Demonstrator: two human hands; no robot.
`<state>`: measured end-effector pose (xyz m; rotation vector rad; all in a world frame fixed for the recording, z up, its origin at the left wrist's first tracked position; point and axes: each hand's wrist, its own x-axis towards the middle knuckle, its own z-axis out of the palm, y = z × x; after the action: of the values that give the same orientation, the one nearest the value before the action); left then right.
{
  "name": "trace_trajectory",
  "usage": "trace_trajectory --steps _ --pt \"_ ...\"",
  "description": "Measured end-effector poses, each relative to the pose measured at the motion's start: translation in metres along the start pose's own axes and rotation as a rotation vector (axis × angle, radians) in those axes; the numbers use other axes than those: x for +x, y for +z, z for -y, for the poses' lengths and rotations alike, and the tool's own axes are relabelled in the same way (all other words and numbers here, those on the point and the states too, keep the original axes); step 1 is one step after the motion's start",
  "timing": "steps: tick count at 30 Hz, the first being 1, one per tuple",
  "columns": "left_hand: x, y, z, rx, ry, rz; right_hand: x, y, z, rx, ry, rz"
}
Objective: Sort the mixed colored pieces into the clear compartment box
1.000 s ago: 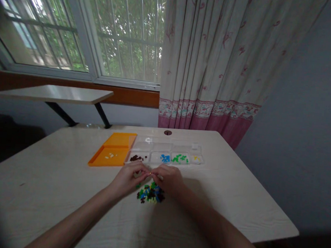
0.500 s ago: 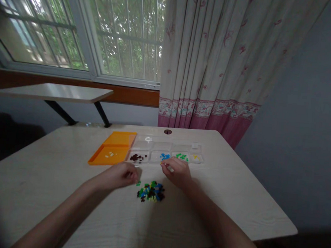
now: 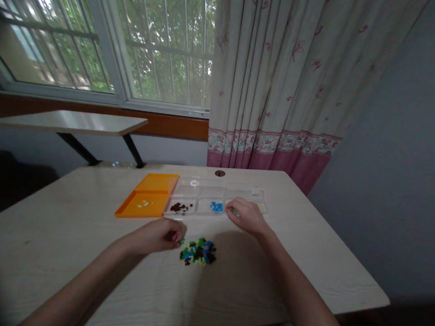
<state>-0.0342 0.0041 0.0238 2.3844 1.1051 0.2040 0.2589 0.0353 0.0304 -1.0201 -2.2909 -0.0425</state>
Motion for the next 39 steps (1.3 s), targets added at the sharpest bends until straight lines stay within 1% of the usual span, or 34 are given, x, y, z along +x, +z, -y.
trace_trajectory --steps 4,7,10,14,19,21,23,25,27,30,32,35,39 --pt "0.000 0.002 0.000 0.001 0.017 -0.001 -0.008 -0.028 -0.045 -0.131 0.288 0.194" --pt "0.000 0.001 -0.002 -0.009 0.029 -0.023 -0.017 -0.036 -0.073 -0.179 0.450 0.287" --pt "0.001 -0.002 -0.006 -0.028 0.032 -0.084 -0.022 -0.035 -0.086 -0.197 0.522 0.329" --pt "0.004 -0.004 -0.008 -0.069 0.032 -0.200 -0.022 -0.031 -0.085 -0.225 0.536 0.338" --pt "0.006 -0.002 -0.006 -0.139 -0.003 -0.327 -0.016 -0.035 -0.073 -0.283 0.531 0.329" --pt "0.006 -0.002 -0.009 -0.168 -0.034 -0.370 -0.013 -0.036 -0.067 -0.284 0.524 0.300" --pt "0.005 -0.002 -0.014 -0.226 -0.065 -0.402 -0.009 -0.033 -0.055 -0.243 0.475 0.248" --pt "0.006 -0.002 -0.019 -0.293 -0.074 -0.415 -0.005 -0.021 -0.036 -0.160 0.376 0.194" --pt "0.007 0.001 -0.022 -0.328 -0.067 -0.409 -0.002 -0.004 -0.008 -0.060 0.249 0.153" --pt "0.010 0.008 -0.024 -0.303 -0.053 -0.418 -0.002 0.024 0.035 0.064 0.042 0.109" --pt "0.012 0.012 -0.023 -0.277 -0.033 -0.426 -0.003 0.037 0.057 0.117 -0.006 0.087" --pt "0.013 0.017 -0.024 -0.258 0.006 -0.421 -0.006 0.041 0.073 0.149 -0.016 0.089" --pt "0.013 0.020 -0.027 -0.256 0.036 -0.415 -0.008 0.038 0.073 0.130 -0.018 0.090"
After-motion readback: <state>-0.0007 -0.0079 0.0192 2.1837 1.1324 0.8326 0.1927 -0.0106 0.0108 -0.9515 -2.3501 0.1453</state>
